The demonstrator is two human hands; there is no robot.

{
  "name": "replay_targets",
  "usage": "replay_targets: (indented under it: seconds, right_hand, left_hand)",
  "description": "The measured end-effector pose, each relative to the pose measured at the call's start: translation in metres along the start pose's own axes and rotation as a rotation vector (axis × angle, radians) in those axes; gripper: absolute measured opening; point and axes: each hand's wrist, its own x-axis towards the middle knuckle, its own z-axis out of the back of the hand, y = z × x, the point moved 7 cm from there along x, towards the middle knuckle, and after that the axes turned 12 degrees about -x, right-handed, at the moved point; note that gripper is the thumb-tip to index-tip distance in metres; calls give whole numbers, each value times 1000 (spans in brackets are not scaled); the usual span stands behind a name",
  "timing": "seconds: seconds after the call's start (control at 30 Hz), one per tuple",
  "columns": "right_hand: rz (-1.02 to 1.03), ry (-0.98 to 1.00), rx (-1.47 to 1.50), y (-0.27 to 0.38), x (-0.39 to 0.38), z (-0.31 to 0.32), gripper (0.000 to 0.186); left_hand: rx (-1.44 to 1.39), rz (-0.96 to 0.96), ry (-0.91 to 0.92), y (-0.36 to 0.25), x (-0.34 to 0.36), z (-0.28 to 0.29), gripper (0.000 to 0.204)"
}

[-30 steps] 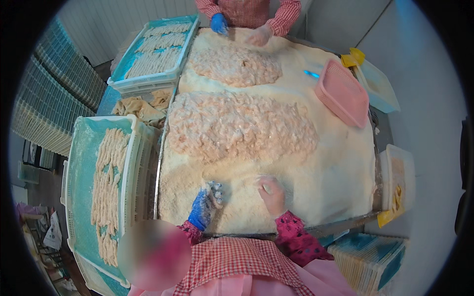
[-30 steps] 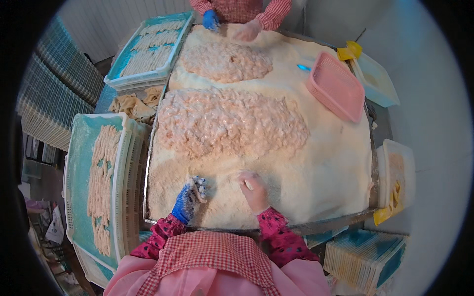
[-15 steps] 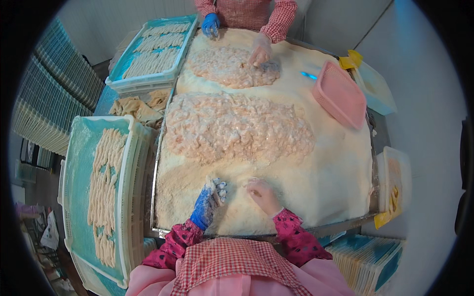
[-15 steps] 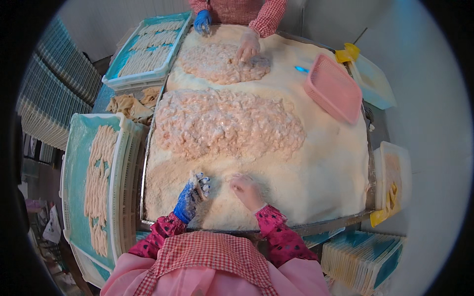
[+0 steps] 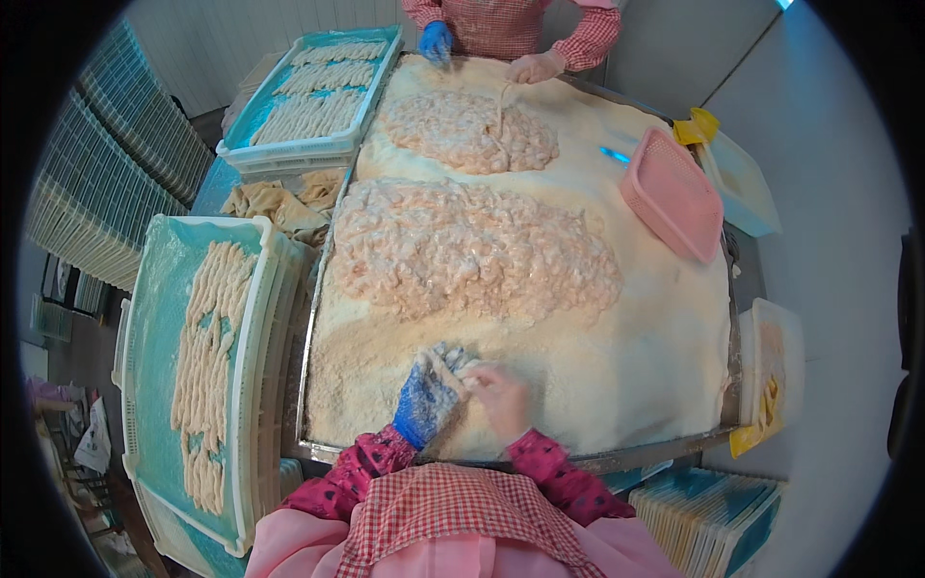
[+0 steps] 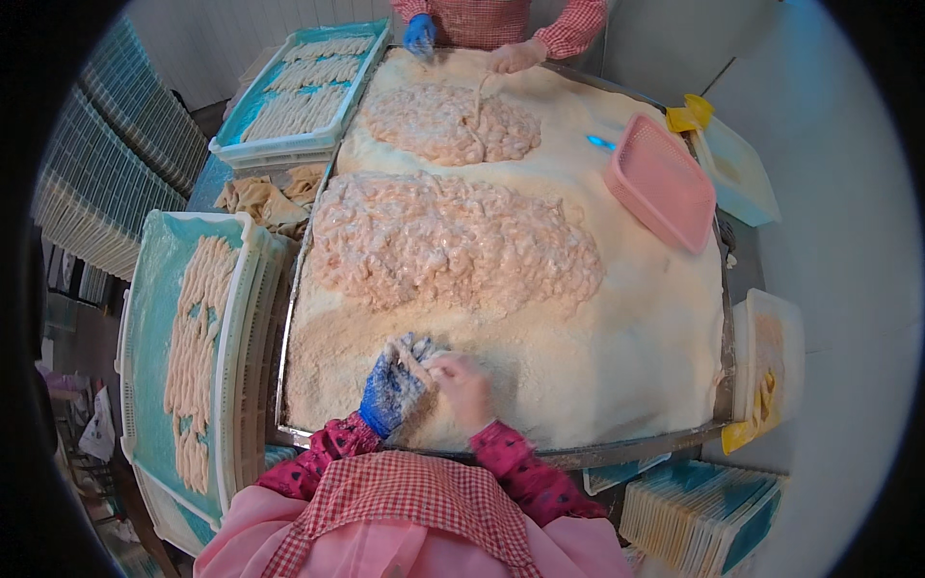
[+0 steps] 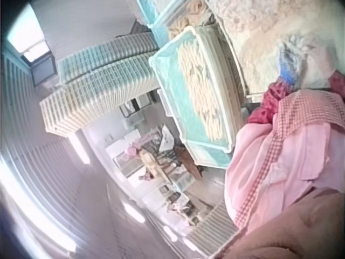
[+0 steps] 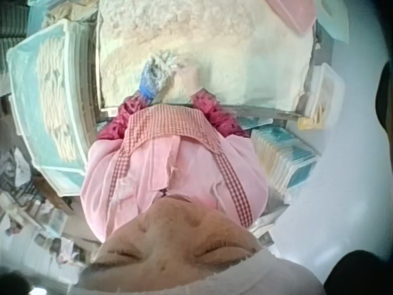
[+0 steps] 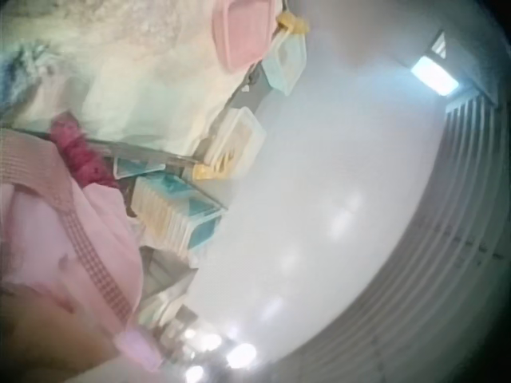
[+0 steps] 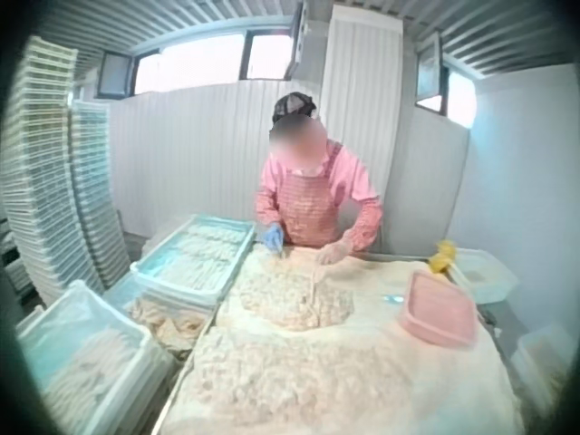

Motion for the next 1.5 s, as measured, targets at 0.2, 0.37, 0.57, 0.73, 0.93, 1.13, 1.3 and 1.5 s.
replay_targets:
  seconds: [0.2,0.37,0.57,0.73,0.93,1.13,1.3,1.5]
  right_hand:
    - [426,-127,-240,60,-18,4,28]
    - [636,-26,-557,89,-3,-20,43]
    - [640,-144,-203,87,1,-25,42]
    - [475,-201,-275,76,19,-19,47]
    - [463,70,86,80,23,-47,60]
    - [499,-228,-722,-11,147,47,28]
    - [549,-92,-827,-5,168,47,24]
    - [528,-32,-793,1,168,35,29]
  left_hand:
    - [85,-19,190,0,-3,-39,63]
    - [-101,-986,613,36,-23,-69,54]
    - [158,-701,484,23,-23,-78,56]
    - [367,82,78,12,-19,-36,58]
    - [-173,-449,59,-35,-4,16,55]
    - [127,-377,13,-113,-69,-71,48]
    - [441,-1288,53,-296,-241,-93,52]
    - [884,-1094,-806,-427,-436,80,55]
